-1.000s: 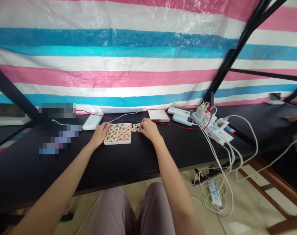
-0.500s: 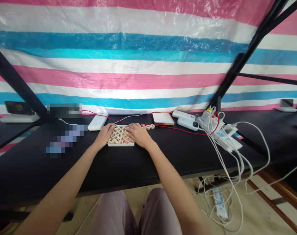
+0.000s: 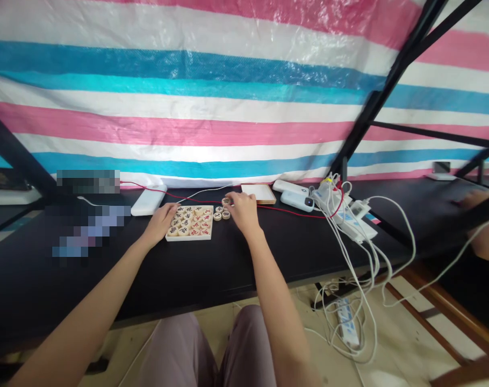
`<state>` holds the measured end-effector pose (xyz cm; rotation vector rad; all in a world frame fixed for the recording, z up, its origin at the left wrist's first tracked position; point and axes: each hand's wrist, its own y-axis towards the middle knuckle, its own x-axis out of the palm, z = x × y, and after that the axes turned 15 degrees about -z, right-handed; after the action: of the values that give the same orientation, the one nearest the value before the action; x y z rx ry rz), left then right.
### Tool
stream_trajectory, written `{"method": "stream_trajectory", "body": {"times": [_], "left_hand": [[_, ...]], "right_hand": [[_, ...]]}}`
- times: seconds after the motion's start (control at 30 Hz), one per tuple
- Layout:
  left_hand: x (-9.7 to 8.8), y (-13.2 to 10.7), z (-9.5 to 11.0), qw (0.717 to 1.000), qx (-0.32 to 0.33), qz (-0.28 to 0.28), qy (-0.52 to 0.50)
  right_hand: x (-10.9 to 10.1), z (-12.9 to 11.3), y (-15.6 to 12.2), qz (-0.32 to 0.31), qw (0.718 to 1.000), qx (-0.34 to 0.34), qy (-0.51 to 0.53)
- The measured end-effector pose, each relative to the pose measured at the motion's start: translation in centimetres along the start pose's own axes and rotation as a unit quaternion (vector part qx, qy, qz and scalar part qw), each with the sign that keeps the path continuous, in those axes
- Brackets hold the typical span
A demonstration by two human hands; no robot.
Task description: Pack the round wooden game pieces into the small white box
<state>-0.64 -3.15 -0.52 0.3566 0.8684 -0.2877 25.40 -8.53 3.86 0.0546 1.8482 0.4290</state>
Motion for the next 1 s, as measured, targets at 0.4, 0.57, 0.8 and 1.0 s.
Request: {"method": "stream_trajectory", "body": {"times": [0.4, 0.57, 0.8, 1.0], "left_hand": [[-0.1, -0.2, 0.2, 1.000, -0.005, -0.003, -0.004], [0.0, -0.2, 0.1, 1.000, 0.001, 0.002, -0.009], [0.2, -0.2, -0.3, 1.000, 0.019, 0.011, -0.001], [0.0, -0.1, -0.2, 1.000, 0.018, 0.006, -0.003]], "right_hand": [[0.2, 1.8, -0.7, -0.098, 0.991, 0.039, -0.087], [0.0, 0.4, -0.6, -0.050, 0.997, -0.003, -0.067], [3.4, -3.5, 1.3, -0.088, 0.984, -0.149, -0.036], [4.2, -3.7, 1.7, -0.089, 0.984, -0.150, -0.034]]}}
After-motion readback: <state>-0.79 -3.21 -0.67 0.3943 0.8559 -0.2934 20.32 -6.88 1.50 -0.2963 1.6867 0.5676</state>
